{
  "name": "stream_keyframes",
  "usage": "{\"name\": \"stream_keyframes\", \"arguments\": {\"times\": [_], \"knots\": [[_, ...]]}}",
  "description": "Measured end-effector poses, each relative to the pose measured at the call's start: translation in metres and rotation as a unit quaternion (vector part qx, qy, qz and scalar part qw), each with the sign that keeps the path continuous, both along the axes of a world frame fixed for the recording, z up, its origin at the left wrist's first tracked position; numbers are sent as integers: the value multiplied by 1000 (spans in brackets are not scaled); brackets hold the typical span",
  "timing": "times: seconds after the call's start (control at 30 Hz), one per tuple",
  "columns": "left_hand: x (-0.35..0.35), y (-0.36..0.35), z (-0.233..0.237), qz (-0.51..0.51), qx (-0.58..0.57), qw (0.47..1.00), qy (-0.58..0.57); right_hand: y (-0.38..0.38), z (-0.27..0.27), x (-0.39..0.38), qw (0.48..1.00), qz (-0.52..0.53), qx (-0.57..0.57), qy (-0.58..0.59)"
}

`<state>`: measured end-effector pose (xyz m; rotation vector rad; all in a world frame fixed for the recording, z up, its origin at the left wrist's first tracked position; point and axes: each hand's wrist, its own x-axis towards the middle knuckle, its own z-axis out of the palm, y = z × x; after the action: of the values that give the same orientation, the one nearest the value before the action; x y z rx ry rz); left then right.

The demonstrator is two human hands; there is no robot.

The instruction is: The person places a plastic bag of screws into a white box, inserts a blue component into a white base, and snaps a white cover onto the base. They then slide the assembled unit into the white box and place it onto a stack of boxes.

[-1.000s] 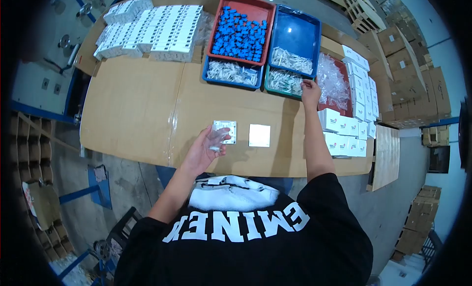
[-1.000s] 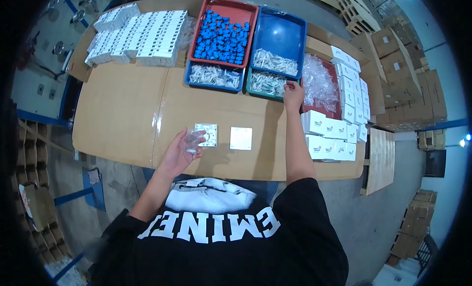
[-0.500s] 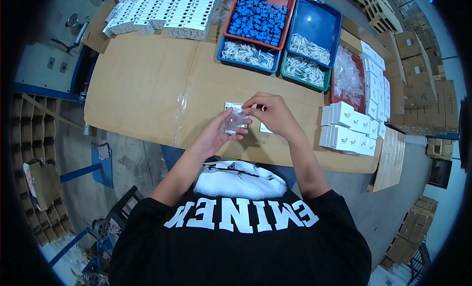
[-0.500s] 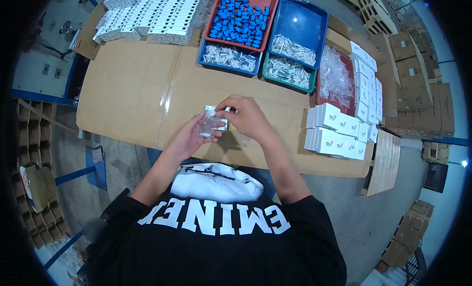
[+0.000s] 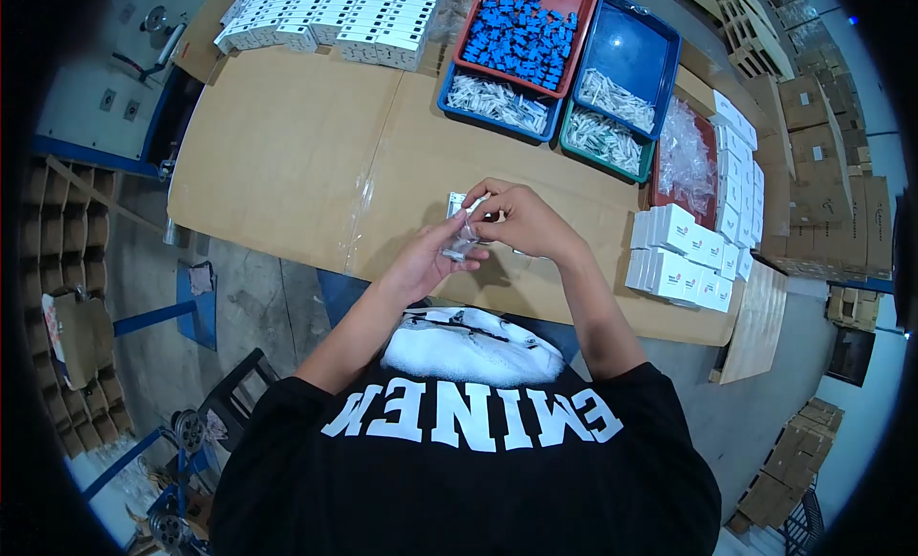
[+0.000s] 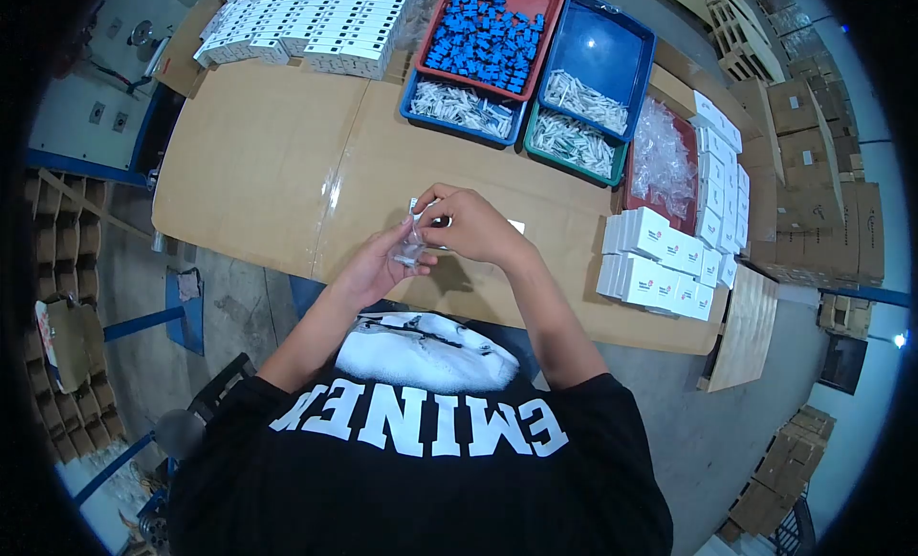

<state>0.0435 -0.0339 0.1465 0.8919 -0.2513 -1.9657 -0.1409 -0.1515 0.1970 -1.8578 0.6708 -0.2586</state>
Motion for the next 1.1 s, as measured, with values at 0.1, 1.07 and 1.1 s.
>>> {"name": "stream_keyframes", "arguments": {"times": [0.1,1.07,1.1], "knots": [[0,0,-8,-18,-9,1000,13,-1,1,-3,999,29,17,0],[-2,5,-18,-18,-24,1000,2,16,-10,5,994,81,64,29],[-1,6,-23,-19,-27,999,3,15,-11,5,990,82,104,45]]}}
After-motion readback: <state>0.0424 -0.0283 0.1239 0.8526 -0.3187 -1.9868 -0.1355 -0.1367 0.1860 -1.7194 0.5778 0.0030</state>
